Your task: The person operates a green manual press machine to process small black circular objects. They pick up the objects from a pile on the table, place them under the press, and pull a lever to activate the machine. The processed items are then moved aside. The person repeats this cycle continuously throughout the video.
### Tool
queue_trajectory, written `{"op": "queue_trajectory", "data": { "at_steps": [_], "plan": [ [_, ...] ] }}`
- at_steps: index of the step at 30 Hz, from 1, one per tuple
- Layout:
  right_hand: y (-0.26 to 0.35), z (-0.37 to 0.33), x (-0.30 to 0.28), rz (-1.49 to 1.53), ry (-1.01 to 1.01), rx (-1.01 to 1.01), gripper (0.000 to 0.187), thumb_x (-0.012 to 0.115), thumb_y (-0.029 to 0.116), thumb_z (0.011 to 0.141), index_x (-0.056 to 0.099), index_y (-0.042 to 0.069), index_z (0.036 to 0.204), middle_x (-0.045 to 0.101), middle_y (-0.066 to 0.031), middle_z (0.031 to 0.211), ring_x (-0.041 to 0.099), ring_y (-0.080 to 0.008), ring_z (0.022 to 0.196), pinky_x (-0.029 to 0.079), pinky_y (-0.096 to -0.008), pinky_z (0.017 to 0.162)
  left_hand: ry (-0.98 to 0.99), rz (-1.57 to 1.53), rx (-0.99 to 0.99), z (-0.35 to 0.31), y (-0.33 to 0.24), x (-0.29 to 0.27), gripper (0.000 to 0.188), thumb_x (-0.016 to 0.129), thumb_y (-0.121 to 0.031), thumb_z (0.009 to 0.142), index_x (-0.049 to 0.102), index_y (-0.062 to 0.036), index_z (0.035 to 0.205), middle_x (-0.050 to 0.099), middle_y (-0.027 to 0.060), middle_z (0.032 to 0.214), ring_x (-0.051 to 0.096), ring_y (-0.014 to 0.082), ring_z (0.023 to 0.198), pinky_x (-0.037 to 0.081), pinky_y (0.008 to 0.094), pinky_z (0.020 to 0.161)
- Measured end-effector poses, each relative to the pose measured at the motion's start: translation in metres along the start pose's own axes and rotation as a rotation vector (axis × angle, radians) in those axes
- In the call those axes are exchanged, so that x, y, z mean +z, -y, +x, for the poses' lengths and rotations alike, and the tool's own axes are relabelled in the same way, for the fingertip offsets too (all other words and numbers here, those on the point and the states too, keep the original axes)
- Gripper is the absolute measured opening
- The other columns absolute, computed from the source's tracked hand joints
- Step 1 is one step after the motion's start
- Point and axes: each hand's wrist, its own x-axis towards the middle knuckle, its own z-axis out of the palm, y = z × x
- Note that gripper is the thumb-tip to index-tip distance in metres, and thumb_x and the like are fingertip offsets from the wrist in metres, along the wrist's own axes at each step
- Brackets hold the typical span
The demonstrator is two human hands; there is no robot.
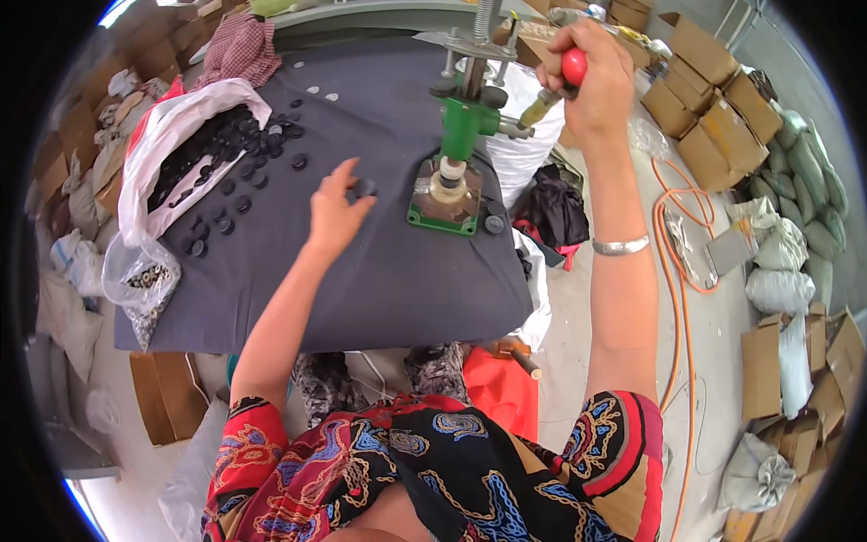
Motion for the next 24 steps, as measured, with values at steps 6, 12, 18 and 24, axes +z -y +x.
{"op": "queue_trajectory", "data": {
  "at_steps": [6, 12, 18, 24],
  "plan": [
    [0.004, -0.003, 0.005, -0.068, -0.043, 0.029, 0.029, 0.046, 0.025, 0.094, 0.054, 0.001, 0.079, 0.043, -0.0064, 0.064, 0.038, -0.0161, 0.051, 0.036, -0.0343, 0.056, 0.188, -0.085, 0.016, 0.005, -0.054, 0.064, 0.069, 0.075, -0.004, 0.069, 0.047, -0.0023, 0.133, 0.067, 0.0143, 0.1, 0.059, 0.033, 0.098, 0.048, 0.0422, 0.085],
    [-0.003, 0.001, -0.008, -0.019, 0.019, -0.007, 0.029, 0.045, 0.024, 0.094, 0.053, 0.001, 0.079, 0.043, -0.0069, 0.064, 0.038, -0.0163, 0.051, 0.036, -0.0344, 0.056, 0.154, -0.029, 0.044, 0.015, -0.054, 0.098, 0.075, 0.074, -0.006, 0.072, 0.037, 0.0005, 0.138, 0.064, 0.0184, 0.098, 0.057, 0.0374, 0.097, 0.044, 0.046, 0.086],
    [0.002, -0.007, 0.002, -0.038, 0.032, -0.04, 0.029, 0.045, 0.024, 0.094, 0.051, 0.001, 0.078, 0.041, -0.0067, 0.062, 0.038, -0.0165, 0.051, 0.035, -0.0341, 0.056, 0.176, -0.037, -0.068, 0.024, -0.051, 0.114, 0.08, 0.075, -0.01, 0.073, 0.034, 0.0027, 0.14, 0.064, 0.0198, 0.11, 0.056, 0.0379, 0.106, 0.044, 0.0455, 0.092],
    [-0.005, -0.057, 0.014, -0.086, 0.071, -0.187, 0.03, 0.048, 0.023, 0.091, 0.054, -0.003, 0.076, 0.051, -0.01, 0.059, 0.048, -0.0169, 0.051, 0.043, -0.0336, 0.052, 0.146, -0.152, -0.11, 0.022, -0.05, 0.114, 0.078, 0.076, -0.01, 0.072, 0.037, 0.005, 0.138, 0.066, 0.0192, 0.111, 0.058, 0.037, 0.106, 0.045, 0.0446, 0.092]
  ]
}}
